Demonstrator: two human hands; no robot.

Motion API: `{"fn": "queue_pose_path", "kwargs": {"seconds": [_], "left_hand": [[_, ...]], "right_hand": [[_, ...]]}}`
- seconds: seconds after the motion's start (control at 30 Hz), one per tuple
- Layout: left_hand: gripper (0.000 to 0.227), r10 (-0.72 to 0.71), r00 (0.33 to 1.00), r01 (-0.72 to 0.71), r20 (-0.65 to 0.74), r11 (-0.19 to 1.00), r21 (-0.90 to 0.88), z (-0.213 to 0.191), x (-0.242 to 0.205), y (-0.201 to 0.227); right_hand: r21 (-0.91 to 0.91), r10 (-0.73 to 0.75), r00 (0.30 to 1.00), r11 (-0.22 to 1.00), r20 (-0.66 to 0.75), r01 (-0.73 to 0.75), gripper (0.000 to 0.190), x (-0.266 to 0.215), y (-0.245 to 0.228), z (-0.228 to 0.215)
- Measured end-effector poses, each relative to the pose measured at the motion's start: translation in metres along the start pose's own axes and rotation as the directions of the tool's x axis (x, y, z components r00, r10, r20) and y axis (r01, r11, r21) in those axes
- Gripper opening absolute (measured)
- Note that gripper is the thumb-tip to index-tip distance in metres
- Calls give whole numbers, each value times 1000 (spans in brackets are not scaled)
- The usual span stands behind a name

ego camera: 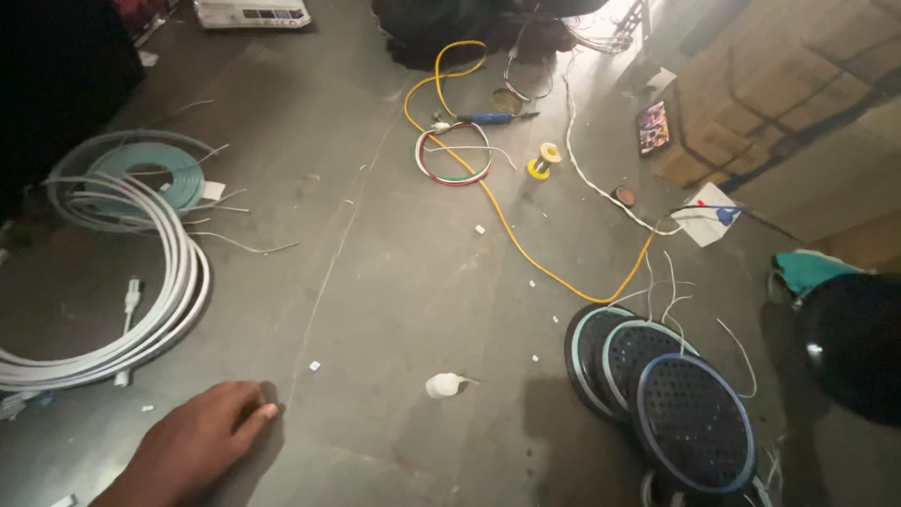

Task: The person sits on the floor and assembles circular speaker units by applying glue along the rim and attaching a blue LED strip. They use pliers to trim the strip and a glue bottle to secure it, then stack the completed units.

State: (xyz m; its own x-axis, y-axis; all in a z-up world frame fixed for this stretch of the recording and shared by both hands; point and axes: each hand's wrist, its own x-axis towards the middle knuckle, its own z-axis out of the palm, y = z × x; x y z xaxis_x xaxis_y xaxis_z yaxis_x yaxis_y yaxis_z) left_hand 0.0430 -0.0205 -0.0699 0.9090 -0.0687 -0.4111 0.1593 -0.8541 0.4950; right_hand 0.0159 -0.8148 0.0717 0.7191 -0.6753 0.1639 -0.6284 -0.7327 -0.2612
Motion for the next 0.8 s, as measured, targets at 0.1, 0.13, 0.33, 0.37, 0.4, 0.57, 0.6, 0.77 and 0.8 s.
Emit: {"fn": "queue_pose_path", "kwargs": {"seconds": [0.1,0.13,0.33,0.37,0.4,0.57,0.6,0.77,0.8], "left_hand": [[40,34,999,-36,40,998,49,-2,3,0],[40,27,998,-31,53,997,76,-2,2,0],[40,64,995,-74,76,988,134,-10,-13,6],[40,64,994,-75,85,989,125,-14,-16,6],[40,65,993,-75,94,990,116,-18,-21,6],[40,59,996,-67,65,989,131,-43,-43,6],[41,59,997,-64,41,990,125,-49,-47,4],[57,-7,1000,9,21,994,-106,-67,-52,-5],[61,-18,1000,20,11,986,-165,-68,-50,-7]], "right_hand": [[122,-48,996,991,-77,58,41,-43,-42,-28],[161,-64,993,984,-95,79,42,-58,-54,-35],[420,-176,977,883,-117,210,49,-151,-105,-116],[462,-208,973,856,-100,231,50,-168,-112,-132],[503,-241,967,828,-80,248,51,-187,-121,-145],[594,-525,844,716,111,368,57,-300,-182,-106],[500,-737,676,591,14,633,56,-316,-206,-85],[592,-844,536,435,5,679,52,-419,-310,1],[525,-888,437,306,-142,794,48,-434,-330,13]]}}
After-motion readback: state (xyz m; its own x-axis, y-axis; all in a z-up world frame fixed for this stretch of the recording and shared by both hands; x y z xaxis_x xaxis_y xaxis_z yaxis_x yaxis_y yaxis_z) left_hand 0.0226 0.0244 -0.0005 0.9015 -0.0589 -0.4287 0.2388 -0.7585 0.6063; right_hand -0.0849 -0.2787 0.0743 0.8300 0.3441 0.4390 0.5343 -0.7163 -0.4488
